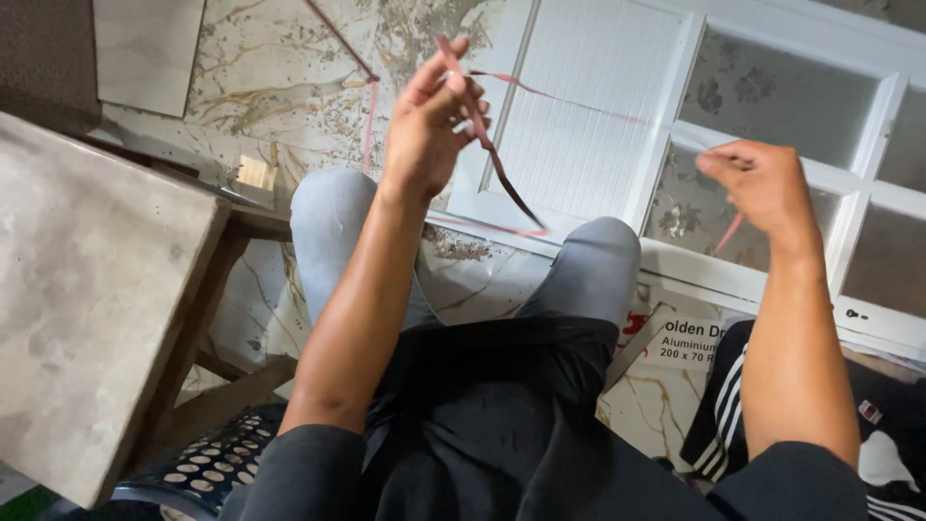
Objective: Installing sealant strips on a door frame and manipulating a pink ribbon
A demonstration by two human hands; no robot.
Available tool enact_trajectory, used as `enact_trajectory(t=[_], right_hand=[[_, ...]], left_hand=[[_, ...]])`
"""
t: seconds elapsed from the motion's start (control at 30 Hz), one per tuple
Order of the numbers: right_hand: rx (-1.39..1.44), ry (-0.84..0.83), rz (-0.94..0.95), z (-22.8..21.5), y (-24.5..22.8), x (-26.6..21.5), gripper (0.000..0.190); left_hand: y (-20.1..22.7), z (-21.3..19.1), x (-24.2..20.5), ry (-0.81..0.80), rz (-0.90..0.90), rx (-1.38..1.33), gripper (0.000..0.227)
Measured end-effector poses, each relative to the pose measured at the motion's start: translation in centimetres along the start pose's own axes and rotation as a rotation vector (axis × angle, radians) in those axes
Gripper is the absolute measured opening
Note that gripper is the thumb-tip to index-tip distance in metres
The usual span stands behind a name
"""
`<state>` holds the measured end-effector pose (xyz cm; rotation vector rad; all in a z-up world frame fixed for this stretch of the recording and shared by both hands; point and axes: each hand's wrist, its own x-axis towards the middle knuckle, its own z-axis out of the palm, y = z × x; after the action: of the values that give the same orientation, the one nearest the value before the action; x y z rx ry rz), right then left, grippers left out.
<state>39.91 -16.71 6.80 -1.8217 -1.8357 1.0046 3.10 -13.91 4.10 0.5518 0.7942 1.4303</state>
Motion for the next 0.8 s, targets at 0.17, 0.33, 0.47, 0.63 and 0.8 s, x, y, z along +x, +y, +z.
enact_trajectory(t=[0.17, 0.33, 0.47, 0.63, 0.8], right_hand=[[0.034, -0.014, 0.001, 0.4, -2.8, 0.7, 0.064], [-0.063, 0.133, -0.498, 4.2, -9.5, 0.2, 0.09], [0.061, 0.134, -0.839, 6.4, -15.4, -0.1, 0.044], [0.116, 0.194, -0.76, 7.0, -15.2, 0.7, 0.006], [-0.048, 0.245, -0.775, 6.9, -14.0, 1.0, 0.007]], left_hand=[[0.0, 1.5, -1.3, -0.371, -0.134, -0.177, 0.05], [-0.2, 2.7, -2.2, -0.37, -0.16, -0.122, 0.042], [-0.9, 3.6, -2.6, -0.407, -0.236, -0.117, 0.031], [-1.0, 4.5, -3.0, -0.388, -0.32, -0.117, 0.04], [-1.9, 4.4, -2.9, -0.451, -0.308, -0.09, 0.041]])
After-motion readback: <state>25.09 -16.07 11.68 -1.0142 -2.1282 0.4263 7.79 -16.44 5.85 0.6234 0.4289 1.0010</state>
